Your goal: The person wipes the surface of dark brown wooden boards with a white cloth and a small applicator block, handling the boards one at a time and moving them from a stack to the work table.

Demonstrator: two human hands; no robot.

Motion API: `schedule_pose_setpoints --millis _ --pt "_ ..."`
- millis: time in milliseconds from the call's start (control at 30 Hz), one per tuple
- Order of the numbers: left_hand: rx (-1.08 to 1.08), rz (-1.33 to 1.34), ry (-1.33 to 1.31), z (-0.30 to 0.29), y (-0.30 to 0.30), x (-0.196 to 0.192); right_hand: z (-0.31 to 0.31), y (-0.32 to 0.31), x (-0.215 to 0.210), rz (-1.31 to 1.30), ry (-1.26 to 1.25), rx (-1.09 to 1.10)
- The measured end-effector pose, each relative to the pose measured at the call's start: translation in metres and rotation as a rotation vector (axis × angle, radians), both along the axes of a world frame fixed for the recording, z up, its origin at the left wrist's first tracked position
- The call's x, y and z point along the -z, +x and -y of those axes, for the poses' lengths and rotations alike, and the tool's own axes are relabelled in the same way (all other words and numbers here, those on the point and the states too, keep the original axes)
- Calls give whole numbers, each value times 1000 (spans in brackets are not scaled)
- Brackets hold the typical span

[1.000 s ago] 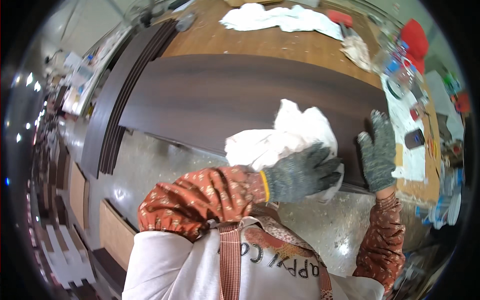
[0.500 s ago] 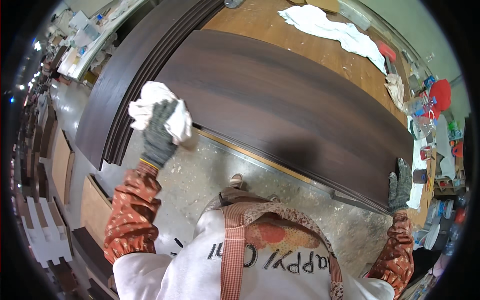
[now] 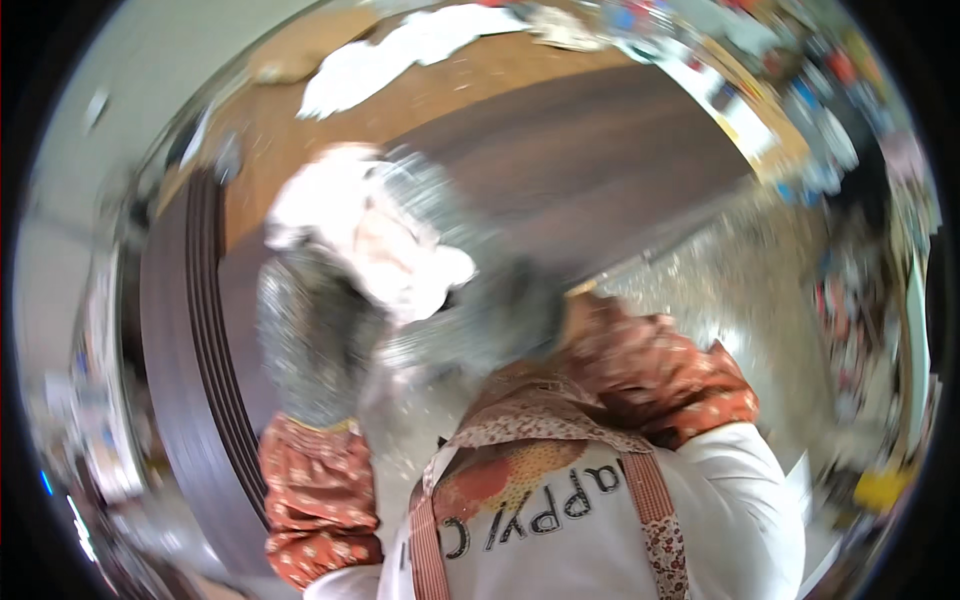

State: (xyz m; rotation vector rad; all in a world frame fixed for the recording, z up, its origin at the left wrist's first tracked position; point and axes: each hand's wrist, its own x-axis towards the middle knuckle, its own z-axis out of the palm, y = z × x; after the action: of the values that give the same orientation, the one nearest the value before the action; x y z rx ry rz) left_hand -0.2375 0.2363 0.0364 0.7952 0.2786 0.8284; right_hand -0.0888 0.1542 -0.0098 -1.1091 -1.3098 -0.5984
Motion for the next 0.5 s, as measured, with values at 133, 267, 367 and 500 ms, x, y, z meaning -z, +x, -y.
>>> schedule_pose_setpoints --millis 133,267,367,500 --pt "347 -273 502 -15 -18 -27 4 -24 5 -666 87 -599" --pt "58 -514 1439 -147 1 23 30 -17 -50 -364 147 -1149" --pt "-366 -689 1969 -196 33 77 57 -81 -31 -34 -256 -101" --pt "-260 -1187 1808 -122 81 76 19 -111 64 175 -598 341"
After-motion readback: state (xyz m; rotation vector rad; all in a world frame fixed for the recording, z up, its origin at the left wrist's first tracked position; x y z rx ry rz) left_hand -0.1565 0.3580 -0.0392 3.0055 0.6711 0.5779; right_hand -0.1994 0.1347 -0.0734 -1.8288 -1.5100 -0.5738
